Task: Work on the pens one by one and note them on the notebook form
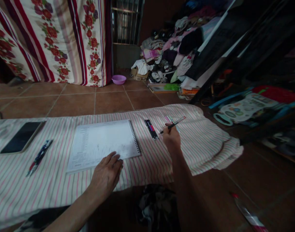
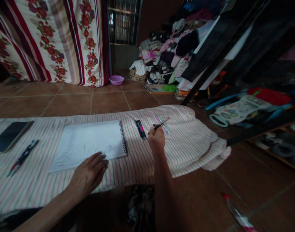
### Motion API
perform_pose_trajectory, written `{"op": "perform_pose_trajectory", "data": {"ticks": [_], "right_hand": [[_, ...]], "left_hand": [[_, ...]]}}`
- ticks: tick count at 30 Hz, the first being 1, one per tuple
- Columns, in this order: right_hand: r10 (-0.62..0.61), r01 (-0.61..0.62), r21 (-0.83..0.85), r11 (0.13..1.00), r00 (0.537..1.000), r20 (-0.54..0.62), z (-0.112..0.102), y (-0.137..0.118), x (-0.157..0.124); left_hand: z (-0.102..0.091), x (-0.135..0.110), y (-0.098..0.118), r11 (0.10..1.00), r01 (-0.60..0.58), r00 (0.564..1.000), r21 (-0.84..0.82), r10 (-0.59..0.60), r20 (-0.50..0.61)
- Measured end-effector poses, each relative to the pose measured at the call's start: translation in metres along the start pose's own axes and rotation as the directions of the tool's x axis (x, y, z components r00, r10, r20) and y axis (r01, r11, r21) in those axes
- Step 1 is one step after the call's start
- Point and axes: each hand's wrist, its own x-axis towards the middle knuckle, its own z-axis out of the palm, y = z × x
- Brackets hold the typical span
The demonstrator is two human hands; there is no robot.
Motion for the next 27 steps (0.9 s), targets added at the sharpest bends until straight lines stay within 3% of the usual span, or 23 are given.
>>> {"op": "perform_pose_trajectory", "data": {"ticks": [6, 11, 15, 27], "right_hand": [[0.034, -0.015, -0.239, 0.971, 0.997, 0.073, -0.0018, 0.0080, 0.0014], [0.082, -0.076, -0.188, 0.979, 0.996, 0.025, -0.0019, 0.0060, 0.0036], [0.101, -0.090, -0.255, 0.963, 0.994, 0.031, 0.0007, 0.0015, 0.0042], [0.206, -0.123, -0.374, 0.919, 0.959, 0.193, 0.0040, 0.0061, 0.0035]], "left_hand": [[0.0009, 0.0006, 0.0008, 1.000, 0.003, 1.000, 0.007, -0.003, -0.021], [0.0023, 0.0003, 0.0005, 1.000, 0.001, 1.000, 0.004, -0.001, -0.011], [0.0027, 0.0009, 0.0001, 1.000, -0.001, 1.000, 0.003, 0.001, -0.015], [-0.0002, 0.0008, -0.0001, 1.000, 0.024, 1.000, -0.018, -0.024, 0.016]]}}
